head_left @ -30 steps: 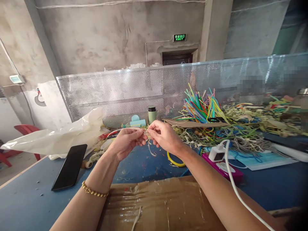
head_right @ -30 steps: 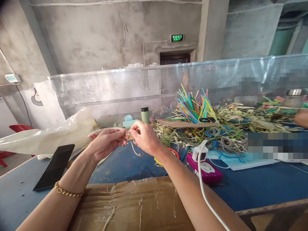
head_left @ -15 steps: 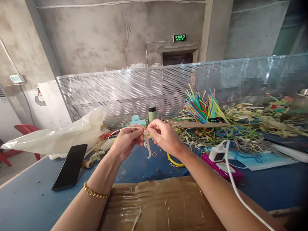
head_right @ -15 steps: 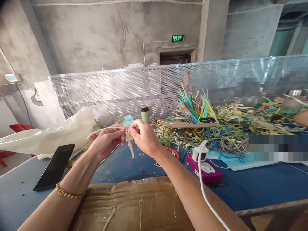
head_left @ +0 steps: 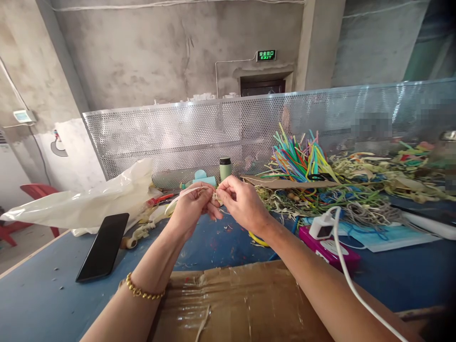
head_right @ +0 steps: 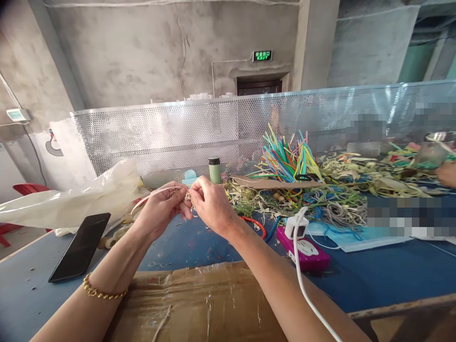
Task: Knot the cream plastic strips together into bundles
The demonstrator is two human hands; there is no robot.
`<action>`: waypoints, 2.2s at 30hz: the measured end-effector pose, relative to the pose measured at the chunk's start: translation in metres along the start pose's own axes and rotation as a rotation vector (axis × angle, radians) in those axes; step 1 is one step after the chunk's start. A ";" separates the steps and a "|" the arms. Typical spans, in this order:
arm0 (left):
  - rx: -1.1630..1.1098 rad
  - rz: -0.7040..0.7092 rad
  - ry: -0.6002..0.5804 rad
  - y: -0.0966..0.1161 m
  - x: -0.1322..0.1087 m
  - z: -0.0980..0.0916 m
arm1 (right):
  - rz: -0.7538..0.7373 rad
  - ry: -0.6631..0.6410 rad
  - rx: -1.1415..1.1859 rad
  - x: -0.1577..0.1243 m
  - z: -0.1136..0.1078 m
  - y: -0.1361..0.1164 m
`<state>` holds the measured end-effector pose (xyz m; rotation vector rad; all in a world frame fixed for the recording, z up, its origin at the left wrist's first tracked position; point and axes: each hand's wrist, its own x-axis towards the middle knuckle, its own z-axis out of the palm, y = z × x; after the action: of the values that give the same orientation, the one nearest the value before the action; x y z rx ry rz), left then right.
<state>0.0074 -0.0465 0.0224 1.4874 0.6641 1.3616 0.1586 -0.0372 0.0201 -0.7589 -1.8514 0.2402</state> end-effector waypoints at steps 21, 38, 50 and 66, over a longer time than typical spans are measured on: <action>0.080 0.060 0.040 0.004 -0.007 0.011 | -0.006 0.109 -0.060 -0.001 0.000 -0.005; 0.090 0.096 0.029 0.001 -0.010 0.015 | 0.003 0.110 0.010 -0.004 0.003 -0.011; 0.138 0.143 0.030 0.005 -0.014 0.019 | 0.050 0.121 0.036 -0.005 0.003 -0.014; -0.049 -0.029 -0.188 0.009 -0.010 0.011 | 0.006 0.170 -0.057 -0.004 0.001 -0.010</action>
<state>0.0140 -0.0624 0.0272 1.5382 0.5274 1.1904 0.1546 -0.0473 0.0220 -0.8000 -1.7014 0.1228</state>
